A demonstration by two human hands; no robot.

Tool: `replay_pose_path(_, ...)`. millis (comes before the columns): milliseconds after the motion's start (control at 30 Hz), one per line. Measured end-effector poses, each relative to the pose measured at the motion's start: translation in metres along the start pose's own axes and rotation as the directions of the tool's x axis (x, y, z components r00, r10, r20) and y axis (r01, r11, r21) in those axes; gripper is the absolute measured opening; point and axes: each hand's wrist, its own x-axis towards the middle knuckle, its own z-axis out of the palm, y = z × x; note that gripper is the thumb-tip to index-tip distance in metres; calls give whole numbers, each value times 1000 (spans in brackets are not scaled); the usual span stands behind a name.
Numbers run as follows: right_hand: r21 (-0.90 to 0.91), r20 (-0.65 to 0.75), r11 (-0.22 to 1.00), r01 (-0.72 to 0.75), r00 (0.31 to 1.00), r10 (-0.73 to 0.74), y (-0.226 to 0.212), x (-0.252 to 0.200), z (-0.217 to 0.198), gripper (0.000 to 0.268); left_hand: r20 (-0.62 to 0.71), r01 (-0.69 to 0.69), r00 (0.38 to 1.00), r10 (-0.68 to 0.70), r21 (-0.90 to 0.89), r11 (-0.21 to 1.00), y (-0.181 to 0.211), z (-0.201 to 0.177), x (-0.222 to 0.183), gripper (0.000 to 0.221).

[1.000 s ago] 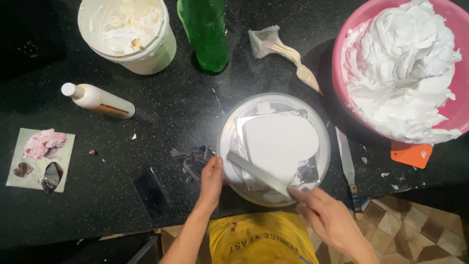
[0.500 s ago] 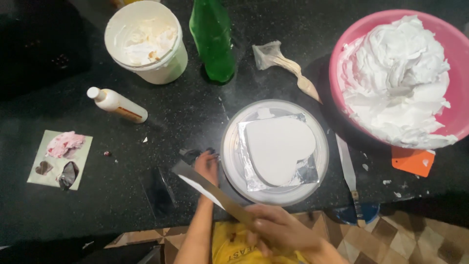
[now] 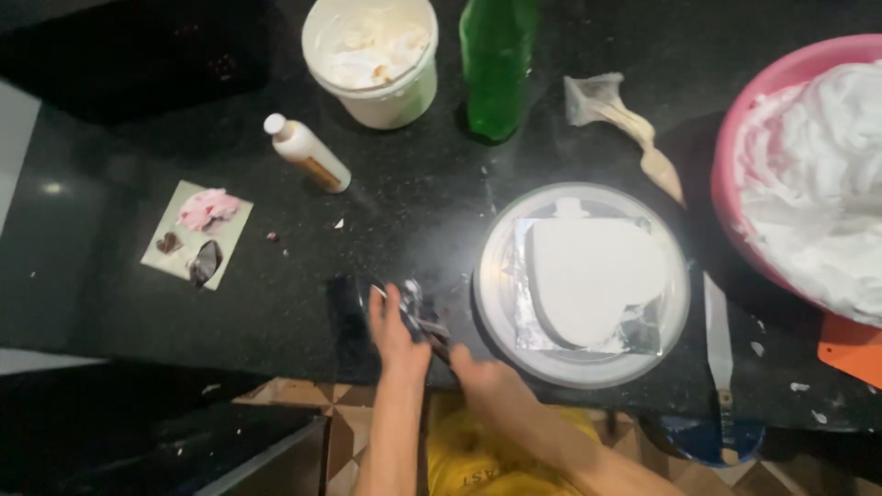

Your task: The person uses a metal spatula to smooth white frosting on a heart-shaped cake placed on a rotating turntable. They repeatedly scrape the sides and top to even the surface, occasionally rotating the turntable to access different areas.

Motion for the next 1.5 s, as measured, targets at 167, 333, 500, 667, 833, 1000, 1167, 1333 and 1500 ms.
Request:
replay_pose_path(167, -6, 82, 997, -77, 994, 77, 63, -88, -1, 25, -169, -129, 979, 112, -96, 987, 42, 9, 46, 56)
replay_pose_path(333, -10, -522, 894, 448, 760, -387, 67, -168, -44, 26, 509, -702, 706, 492, 592, 395, 2, 4, 58, 41)
replay_pose_path(500, 929, -171, 369, -8, 877, 449, 104, -194, -66, 60, 606, -537, 793, 62, 647, 540, -60, 14, 20, 39)
replay_pose_path(667, 848, -497, 463, 258, 688, 528, 118, -213, -72, 65, 482, 19, 809, -335, 549, 836, -84, -19, -42, 27)
replay_pose_path(833, 419, -721, 877, -236, 501, 479, 108, -218, -96, 56, 229, 248, 715, -661, 801, 545, -69, -23, -78, 31)
replay_pose_path(1000, 342, -700, 831, -439, 471, 537, 74, -188, -125, 50, 376, 151, 788, -487, 649, 745, -58, -4, -26, 40)
replay_pose_path(1167, 273, -720, 877, -395, 521, 459, 67, -165, -136, 47, 426, 114, 761, -489, 654, 748, -64, -16, -10, 41)
replay_pose_path(1333, 231, -689, 860, -454, 548, 475, 60, -153, -144, 46, 388, 125, 783, -485, 666, 735, -70, -24, -8, 40)
replay_pose_path(1500, 200, -691, 874, -443, 569, 446, 69, -151, -144, 47, 369, 134, 787, -495, 680, 721, -64, -15, -14, 39)
